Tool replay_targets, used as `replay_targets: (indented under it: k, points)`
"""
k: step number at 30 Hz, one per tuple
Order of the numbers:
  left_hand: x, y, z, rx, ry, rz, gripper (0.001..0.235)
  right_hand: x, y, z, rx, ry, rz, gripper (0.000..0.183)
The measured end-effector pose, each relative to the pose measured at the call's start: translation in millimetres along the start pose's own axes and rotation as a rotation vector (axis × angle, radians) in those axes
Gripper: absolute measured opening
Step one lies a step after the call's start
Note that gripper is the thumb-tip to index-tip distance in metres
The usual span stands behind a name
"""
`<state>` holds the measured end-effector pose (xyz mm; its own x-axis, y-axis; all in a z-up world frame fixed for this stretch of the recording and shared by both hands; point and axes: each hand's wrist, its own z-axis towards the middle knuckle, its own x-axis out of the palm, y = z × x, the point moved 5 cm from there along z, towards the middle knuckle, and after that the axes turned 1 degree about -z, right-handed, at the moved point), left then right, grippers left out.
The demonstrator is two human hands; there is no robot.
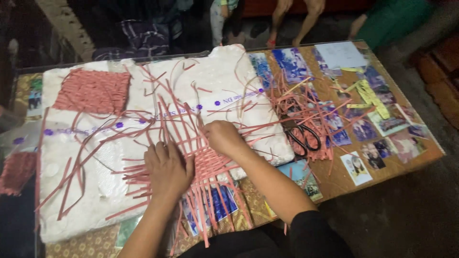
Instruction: Weaving thin pink plastic strips together on a white foam base to create a patterned mat.
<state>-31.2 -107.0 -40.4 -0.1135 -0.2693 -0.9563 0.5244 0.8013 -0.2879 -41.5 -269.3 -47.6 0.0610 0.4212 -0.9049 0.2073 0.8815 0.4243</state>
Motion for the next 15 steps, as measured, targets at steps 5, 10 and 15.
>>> replay_targets:
  k: [5,10,15]
  points:
    - [2.5,-6.6,0.7,0.072,-0.089,0.034,0.063,-6.7,3.8,0.2,0.001,0.083,-0.011,0.020]
    - [0.1,-13.4,-2.1,0.172,-0.191,0.033,0.053,-6.9,5.8,-0.9,-0.010,0.125,-0.026,0.019]
    - [25.8,-8.5,8.2,0.264,-0.169,0.069,0.050,-12.2,11.8,-1.6,-0.028,0.165,-0.039,0.019]
